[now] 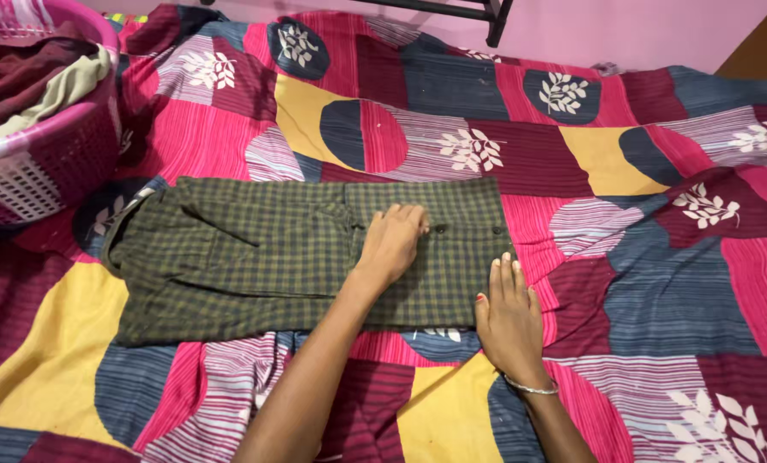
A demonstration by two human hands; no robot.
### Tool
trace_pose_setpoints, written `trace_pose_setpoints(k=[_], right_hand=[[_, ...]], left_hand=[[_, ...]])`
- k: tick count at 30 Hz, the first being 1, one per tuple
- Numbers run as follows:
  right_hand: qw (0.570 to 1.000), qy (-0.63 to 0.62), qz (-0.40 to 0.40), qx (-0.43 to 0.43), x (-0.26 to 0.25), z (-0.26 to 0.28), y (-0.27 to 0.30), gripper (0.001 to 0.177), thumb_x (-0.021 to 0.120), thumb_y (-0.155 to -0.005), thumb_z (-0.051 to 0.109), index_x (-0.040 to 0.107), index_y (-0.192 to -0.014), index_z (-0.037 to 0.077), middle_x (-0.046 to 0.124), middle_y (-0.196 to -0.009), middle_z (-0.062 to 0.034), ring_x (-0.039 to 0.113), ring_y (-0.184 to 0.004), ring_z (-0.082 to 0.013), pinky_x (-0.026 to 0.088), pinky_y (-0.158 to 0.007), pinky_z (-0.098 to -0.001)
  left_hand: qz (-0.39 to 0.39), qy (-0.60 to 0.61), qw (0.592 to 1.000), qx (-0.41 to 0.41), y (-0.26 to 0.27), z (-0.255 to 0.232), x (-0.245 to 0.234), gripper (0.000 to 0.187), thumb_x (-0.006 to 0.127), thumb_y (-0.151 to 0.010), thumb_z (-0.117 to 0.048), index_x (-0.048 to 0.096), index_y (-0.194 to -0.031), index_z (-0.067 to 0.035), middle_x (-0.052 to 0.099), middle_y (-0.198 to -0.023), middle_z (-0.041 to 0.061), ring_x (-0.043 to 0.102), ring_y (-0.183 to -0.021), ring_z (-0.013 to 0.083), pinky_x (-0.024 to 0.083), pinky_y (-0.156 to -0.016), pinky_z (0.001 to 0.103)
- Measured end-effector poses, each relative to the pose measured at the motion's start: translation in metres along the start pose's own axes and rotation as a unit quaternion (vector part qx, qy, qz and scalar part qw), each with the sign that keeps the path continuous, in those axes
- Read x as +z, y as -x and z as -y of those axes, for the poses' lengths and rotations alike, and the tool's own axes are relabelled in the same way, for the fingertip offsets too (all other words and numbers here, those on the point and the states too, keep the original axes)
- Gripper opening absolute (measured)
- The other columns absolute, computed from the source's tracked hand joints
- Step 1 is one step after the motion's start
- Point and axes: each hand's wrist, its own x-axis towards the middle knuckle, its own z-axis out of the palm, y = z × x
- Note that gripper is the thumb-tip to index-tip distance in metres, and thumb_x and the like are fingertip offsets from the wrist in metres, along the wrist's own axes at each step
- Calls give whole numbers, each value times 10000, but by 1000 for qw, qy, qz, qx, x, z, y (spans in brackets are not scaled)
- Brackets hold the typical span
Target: The person folds a pair of green checkered trousers on a bed, smoothing and aligning the fabric, then folds it into a compact rectangle and places it on a nearby shelf. The person then picks up a red plaid shirt from a laundry basket and begins to button it.
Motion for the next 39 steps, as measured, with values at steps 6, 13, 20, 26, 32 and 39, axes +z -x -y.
trace_pose_setpoints(k=[6,13,20,26,32,39], right_hand=[[1000,-9,-26,-15,3,-2,1,638,493,-964,290,402,-1495,-51,369,-1607,-231,362,-1486,-366,399,-1095,-514],[1000,-6,-22,-10,7,-4,2,640,487,-961,298,400,-1497,-40,352,-1615,-220,356,-1481,-361,390,-1098,-531],[1000,-7,-10,-6,9,-3,3,646,492,-971,287,381,-1509,-52,333,-1622,-237,342,-1492,-356,385,-1103,-531],[1000,-14,7,-15,7,-7,2,659,505,-963,294,370,-1506,-54,322,-1621,-247,327,-1494,-373,365,-1101,-542],[998,-61,29,4,9,-10,5,672,484,-971,292,336,-1540,-33,304,-1634,-226,280,-1511,-374,293,-1127,-598],[984,25,162,77,-8,-4,-2,672,442,-988,373,307,-1556,41,252,-1661,-135,250,-1533,-306,183,-1184,-639]], left_hand=[[47,-149,988,-7,-6,24,-24,460,649,-894,-546,758,-844,-102,735,-861,141,670,-939,313,431,-880,501],[62,-230,968,-84,-18,46,-52,636,665,-845,-671,773,-827,-44,732,-907,160,641,-1032,299,422,-997,469],[-34,-125,991,-24,16,-39,8,247,572,-932,-178,672,-1136,-83,668,-1167,126,583,-1194,323,330,-1168,581],[11,-72,997,-28,62,-75,27,724,491,-931,-597,439,-1535,-201,353,-1632,76,292,-1499,295,166,-1174,610],[-20,-96,993,-64,76,-40,-2,732,489,-957,-604,420,-1562,-196,336,-1658,41,283,-1519,289,167,-1200,596],[-60,-114,986,-102,84,-34,-2,746,524,-944,-607,445,-1556,-188,357,-1646,70,301,-1508,336,183,-1207,602]])
